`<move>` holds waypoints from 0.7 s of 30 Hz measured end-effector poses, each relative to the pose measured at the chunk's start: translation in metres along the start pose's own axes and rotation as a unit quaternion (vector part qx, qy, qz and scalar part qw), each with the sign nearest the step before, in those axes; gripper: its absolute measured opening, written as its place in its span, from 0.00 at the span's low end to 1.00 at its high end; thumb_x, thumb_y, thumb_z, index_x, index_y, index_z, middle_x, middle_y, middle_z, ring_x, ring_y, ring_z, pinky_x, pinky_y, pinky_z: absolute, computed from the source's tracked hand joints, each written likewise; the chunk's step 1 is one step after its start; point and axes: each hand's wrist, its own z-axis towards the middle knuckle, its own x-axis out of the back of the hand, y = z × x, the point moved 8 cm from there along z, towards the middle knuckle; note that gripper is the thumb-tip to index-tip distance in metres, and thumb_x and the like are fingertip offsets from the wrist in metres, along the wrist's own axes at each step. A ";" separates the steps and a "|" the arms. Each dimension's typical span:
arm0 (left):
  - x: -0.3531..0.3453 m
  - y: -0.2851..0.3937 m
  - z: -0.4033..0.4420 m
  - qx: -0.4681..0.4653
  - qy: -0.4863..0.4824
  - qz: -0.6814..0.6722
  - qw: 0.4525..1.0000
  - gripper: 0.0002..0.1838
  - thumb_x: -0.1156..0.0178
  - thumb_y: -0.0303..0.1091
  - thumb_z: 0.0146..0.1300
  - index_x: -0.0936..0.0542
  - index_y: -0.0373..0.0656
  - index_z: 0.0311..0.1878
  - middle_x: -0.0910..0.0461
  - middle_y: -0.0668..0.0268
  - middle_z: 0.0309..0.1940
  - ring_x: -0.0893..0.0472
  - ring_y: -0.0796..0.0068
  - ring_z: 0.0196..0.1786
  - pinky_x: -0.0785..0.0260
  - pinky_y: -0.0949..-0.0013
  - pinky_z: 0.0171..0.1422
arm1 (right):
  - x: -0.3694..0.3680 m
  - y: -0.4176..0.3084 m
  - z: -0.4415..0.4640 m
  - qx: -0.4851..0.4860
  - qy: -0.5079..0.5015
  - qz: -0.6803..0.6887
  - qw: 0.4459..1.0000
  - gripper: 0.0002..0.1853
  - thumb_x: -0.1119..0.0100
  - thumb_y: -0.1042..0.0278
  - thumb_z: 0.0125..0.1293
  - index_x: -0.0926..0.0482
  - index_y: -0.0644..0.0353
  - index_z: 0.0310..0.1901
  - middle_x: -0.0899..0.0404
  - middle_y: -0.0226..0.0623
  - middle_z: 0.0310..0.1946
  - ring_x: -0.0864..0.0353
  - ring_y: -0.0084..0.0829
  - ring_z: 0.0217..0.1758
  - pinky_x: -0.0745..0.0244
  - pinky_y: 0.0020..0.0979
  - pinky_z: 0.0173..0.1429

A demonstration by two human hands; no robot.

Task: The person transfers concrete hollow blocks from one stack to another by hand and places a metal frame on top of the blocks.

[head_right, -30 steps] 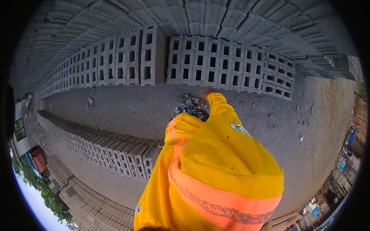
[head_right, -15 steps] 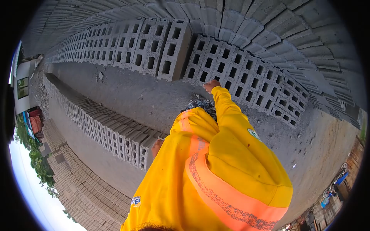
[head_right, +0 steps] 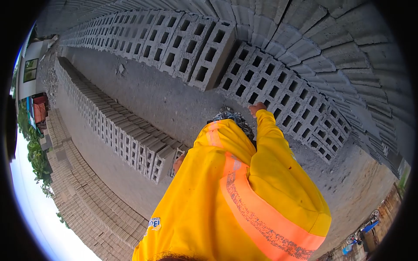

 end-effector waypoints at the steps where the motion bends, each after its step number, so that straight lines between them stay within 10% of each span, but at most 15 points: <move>1: -0.001 0.001 0.001 0.005 0.003 0.001 1.000 0.24 0.40 0.43 0.68 0.23 0.29 0.55 0.17 0.48 0.50 0.15 0.59 0.49 0.23 0.64 0.55 | -0.002 -0.007 -0.001 0.001 -0.006 0.008 1.000 0.23 0.34 0.55 0.61 0.20 0.70 0.45 0.14 0.46 0.35 0.13 0.38 0.35 0.17 0.34 0.40; 21: -0.011 0.026 0.013 0.053 0.023 -0.013 0.998 0.22 0.41 0.46 0.68 0.21 0.37 0.55 0.16 0.57 0.48 0.16 0.66 0.44 0.23 0.64 0.45 | -0.010 -0.056 -0.006 0.009 -0.047 0.007 0.999 0.23 0.35 0.55 0.61 0.19 0.67 0.48 0.14 0.43 0.38 0.14 0.35 0.37 0.18 0.32 0.43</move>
